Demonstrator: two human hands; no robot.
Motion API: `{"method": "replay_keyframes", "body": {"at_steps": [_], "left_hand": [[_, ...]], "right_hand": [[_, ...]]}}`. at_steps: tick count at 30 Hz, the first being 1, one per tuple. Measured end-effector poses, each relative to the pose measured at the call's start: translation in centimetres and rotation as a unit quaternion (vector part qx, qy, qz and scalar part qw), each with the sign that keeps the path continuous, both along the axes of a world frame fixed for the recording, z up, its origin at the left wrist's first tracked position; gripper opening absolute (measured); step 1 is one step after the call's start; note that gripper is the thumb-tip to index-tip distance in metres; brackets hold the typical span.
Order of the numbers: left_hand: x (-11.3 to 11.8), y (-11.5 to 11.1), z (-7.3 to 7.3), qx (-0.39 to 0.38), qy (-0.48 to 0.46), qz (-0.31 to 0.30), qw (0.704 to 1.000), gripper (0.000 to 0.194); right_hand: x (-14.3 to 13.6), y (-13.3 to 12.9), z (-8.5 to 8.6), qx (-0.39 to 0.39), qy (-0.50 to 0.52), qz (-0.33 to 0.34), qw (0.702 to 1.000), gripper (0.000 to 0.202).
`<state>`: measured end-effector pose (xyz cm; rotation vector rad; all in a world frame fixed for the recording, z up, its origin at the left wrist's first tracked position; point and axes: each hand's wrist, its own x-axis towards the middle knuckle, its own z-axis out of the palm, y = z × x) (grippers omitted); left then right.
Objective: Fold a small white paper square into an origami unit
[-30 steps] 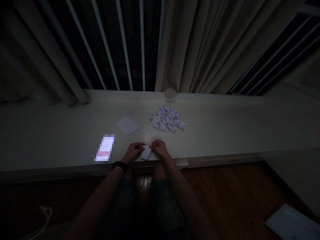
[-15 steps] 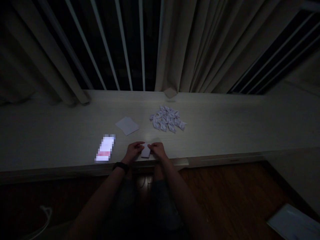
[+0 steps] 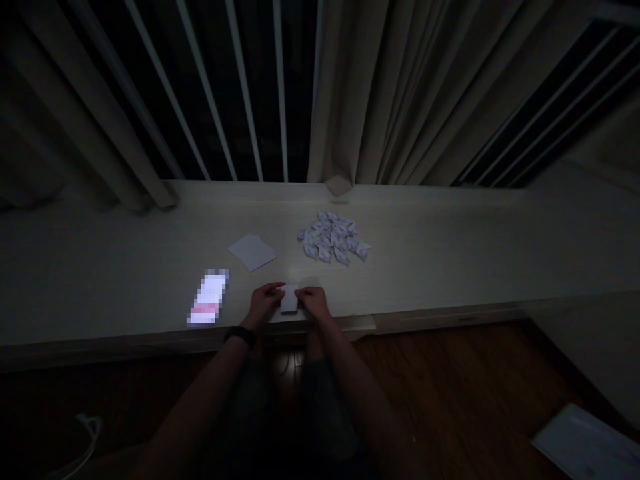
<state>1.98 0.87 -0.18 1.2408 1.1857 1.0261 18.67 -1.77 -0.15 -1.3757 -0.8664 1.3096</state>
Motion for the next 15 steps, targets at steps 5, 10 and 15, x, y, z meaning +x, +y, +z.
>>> {"method": "replay_keyframes", "body": {"at_steps": [5, 10, 15], "left_hand": [[0.2, 0.2, 1.7, 0.004, -0.009, -0.051, 0.999, 0.039], [1.2, 0.2, 2.6, 0.024, 0.068, -0.118, 0.990, 0.025], [2.0, 0.4, 2.0, -0.031, 0.154, -0.025, 0.987, 0.016]], "right_hand": [[0.4, -0.4, 0.4, 0.018, -0.040, 0.059, 0.997, 0.029], [0.4, -0.7, 0.5, 0.036, -0.075, 0.107, 0.991, 0.021], [0.0, -0.8, 1.0, 0.042, -0.088, 0.113, 0.989, 0.019]]}}
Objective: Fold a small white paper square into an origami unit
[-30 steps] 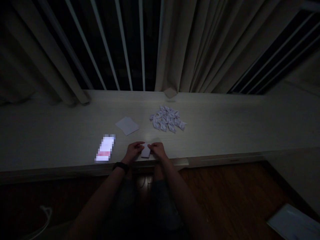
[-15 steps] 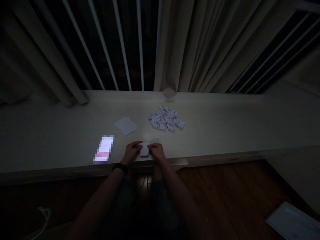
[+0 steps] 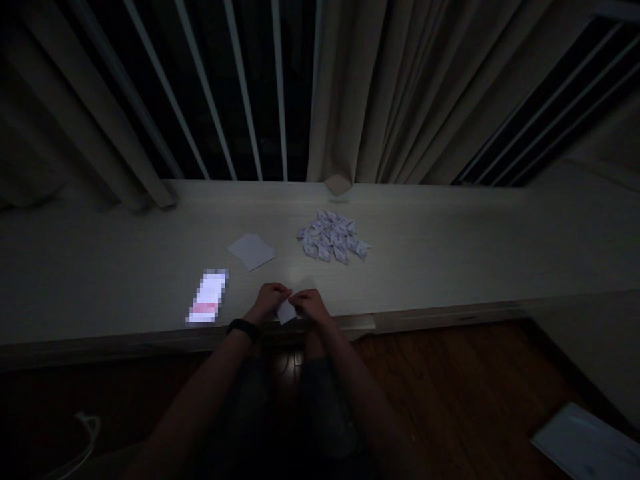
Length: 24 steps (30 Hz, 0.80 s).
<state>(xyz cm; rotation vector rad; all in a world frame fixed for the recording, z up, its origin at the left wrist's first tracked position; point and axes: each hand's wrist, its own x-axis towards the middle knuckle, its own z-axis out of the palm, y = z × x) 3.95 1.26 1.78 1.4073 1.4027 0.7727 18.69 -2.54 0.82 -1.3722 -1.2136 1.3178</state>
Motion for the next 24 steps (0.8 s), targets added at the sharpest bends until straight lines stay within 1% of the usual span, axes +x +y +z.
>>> {"method": "replay_keyframes", "body": {"at_steps": [2, 4, 6, 8, 11, 13, 15, 16, 18, 19, 20, 22, 24], "left_hand": [[-0.1, 0.3, -0.1, -0.011, 0.003, 0.029, 1.000, 0.017], [-0.6, 0.8, 0.1, -0.013, -0.004, 0.049, 0.999, 0.019], [-1.7, 1.4, 0.5, 0.000, -0.011, 0.080, 0.997, 0.022], [-3.0, 1.9, 0.9, 0.027, -0.018, 0.122, 0.992, 0.025], [-4.2, 2.1, 1.3, 0.059, -0.002, 0.136, 0.989, 0.028], [-4.0, 1.5, 1.5, 0.066, -0.026, 0.129, 0.989, 0.031], [-3.1, 0.6, 1.5, 0.056, -0.071, 0.133, 0.987, 0.034], [-2.7, 0.1, 1.5, 0.051, -0.084, 0.121, 0.988, 0.034], [-2.1, -0.6, 1.4, 0.062, -0.090, 0.106, 0.988, 0.033], [-2.0, -0.8, 1.4, 0.069, -0.086, 0.087, 0.990, 0.031], [-2.1, -0.9, 1.4, 0.076, -0.075, 0.062, 0.992, 0.030], [-2.6, -1.0, 1.6, 0.086, -0.030, -0.011, 0.996, 0.027], [-3.1, -0.9, 1.9, 0.100, 0.031, -0.087, 0.991, 0.021]], "right_hand": [[0.1, -0.4, 0.4, 0.003, 0.000, -0.001, 1.000, 0.018], [0.5, -1.0, 0.8, -0.004, 0.010, 0.019, 1.000, 0.016], [1.3, -1.9, 1.0, -0.022, 0.021, 0.058, 0.998, 0.017], [2.4, -2.5, 1.0, -0.033, 0.014, 0.073, 0.997, 0.019], [3.2, -2.3, 0.8, -0.009, 0.014, 0.035, 0.999, 0.024], [2.8, -1.5, 0.8, 0.019, 0.026, 0.016, 0.999, 0.029], [1.8, -0.5, 0.9, 0.031, 0.035, 0.023, 0.999, 0.039], [1.2, -0.1, 1.0, 0.043, 0.025, 0.029, 0.998, 0.038], [0.2, 0.5, 1.1, 0.072, -0.033, 0.029, 0.996, 0.030], [0.0, 0.7, 1.2, 0.085, -0.065, 0.028, 0.994, 0.029], [-0.1, 0.7, 1.2, 0.096, -0.095, 0.029, 0.990, 0.028], [0.0, 0.5, 1.3, 0.113, -0.146, 0.041, 0.982, 0.026], [0.3, 0.2, 1.6, 0.131, -0.200, 0.068, 0.969, 0.022]]}}
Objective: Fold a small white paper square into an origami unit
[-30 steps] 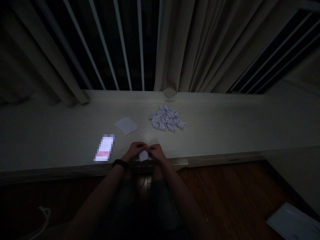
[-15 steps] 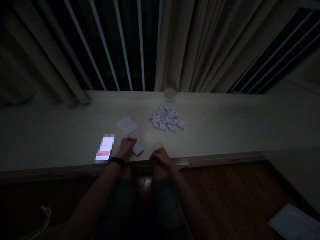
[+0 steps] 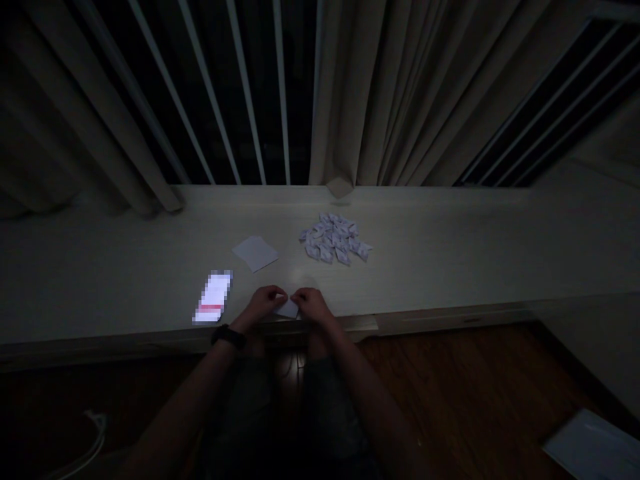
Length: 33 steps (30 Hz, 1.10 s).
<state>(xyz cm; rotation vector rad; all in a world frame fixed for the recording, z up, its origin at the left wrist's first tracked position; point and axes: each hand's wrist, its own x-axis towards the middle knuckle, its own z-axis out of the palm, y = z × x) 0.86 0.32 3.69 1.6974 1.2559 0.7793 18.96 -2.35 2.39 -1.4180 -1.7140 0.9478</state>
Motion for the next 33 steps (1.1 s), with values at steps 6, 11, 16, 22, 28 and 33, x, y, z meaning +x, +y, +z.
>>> {"method": "replay_keyframes", "body": {"at_steps": [6, 11, 16, 22, 28, 33], "left_hand": [[-0.2, -0.4, 1.3, 0.024, 0.079, -0.066, 0.994, 0.014], [-1.8, -0.1, 2.2, 0.001, 0.099, -0.096, 0.990, 0.011], [-4.0, 0.5, 2.0, 0.030, 0.124, -0.020, 0.992, 0.009], [-1.5, -0.5, 1.4, 0.057, 0.085, -0.076, 0.992, 0.028], [0.0, -0.8, 1.2, 0.082, 0.178, -0.044, 0.980, 0.028], [-0.1, -1.2, 1.6, 0.086, 0.233, -0.020, 0.968, 0.027]], "right_hand": [[0.2, -0.8, 1.1, 0.044, -0.140, 0.047, 0.988, 0.017], [1.3, -1.0, 2.0, 0.046, -0.143, 0.063, 0.987, 0.017], [3.2, -1.0, 2.3, 0.052, -0.177, 0.032, 0.982, 0.016], [1.8, -0.8, 1.9, 0.053, -0.164, 0.023, 0.985, 0.017], [0.3, -0.4, 1.4, 0.038, -0.099, 0.038, 0.994, 0.018], [-0.4, -0.4, 1.3, 0.006, -0.044, 0.052, 0.998, 0.019]]}}
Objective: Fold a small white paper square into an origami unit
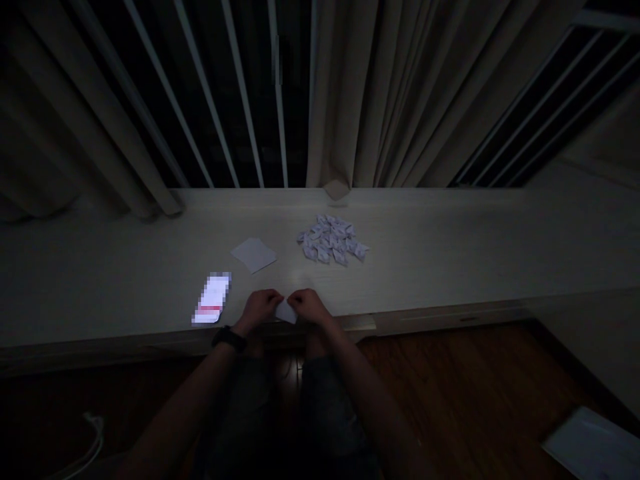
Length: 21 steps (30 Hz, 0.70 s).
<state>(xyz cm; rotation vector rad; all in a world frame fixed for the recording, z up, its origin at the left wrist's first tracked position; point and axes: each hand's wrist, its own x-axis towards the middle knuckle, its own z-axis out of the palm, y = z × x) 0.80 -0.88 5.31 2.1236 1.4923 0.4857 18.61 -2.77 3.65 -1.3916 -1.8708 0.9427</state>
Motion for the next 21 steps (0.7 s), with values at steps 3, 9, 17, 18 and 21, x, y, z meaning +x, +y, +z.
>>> {"method": "replay_keyframes", "body": {"at_steps": [3, 9, 17, 18, 21], "left_hand": [[-0.1, -0.2, 0.5, -0.008, 0.032, 0.007, 0.999, 0.026], [-2.1, 1.0, -0.2, -0.008, 0.005, 0.105, 0.994, 0.029], [-0.6, 0.4, -1.8, -0.115, -0.197, 0.097, 0.969, 0.040], [-0.3, 0.1, -1.5, -0.126, -0.206, 0.072, 0.968, 0.039], [-0.1, -0.6, -0.4, -0.155, -0.216, 0.031, 0.964, 0.037]], "right_hand": [[0.4, -0.2, 0.0, -0.007, 0.008, 0.013, 1.000, 0.021], [4.6, -0.4, -0.9, -0.026, -0.037, 0.022, 0.999, 0.019], [1.4, -0.1, -2.4, -0.092, 0.219, -0.106, 0.966, 0.037], [0.7, 0.0, -2.4, -0.081, 0.203, -0.113, 0.969, 0.033], [0.1, 0.4, -2.6, -0.068, 0.160, -0.134, 0.976, 0.035]]}}
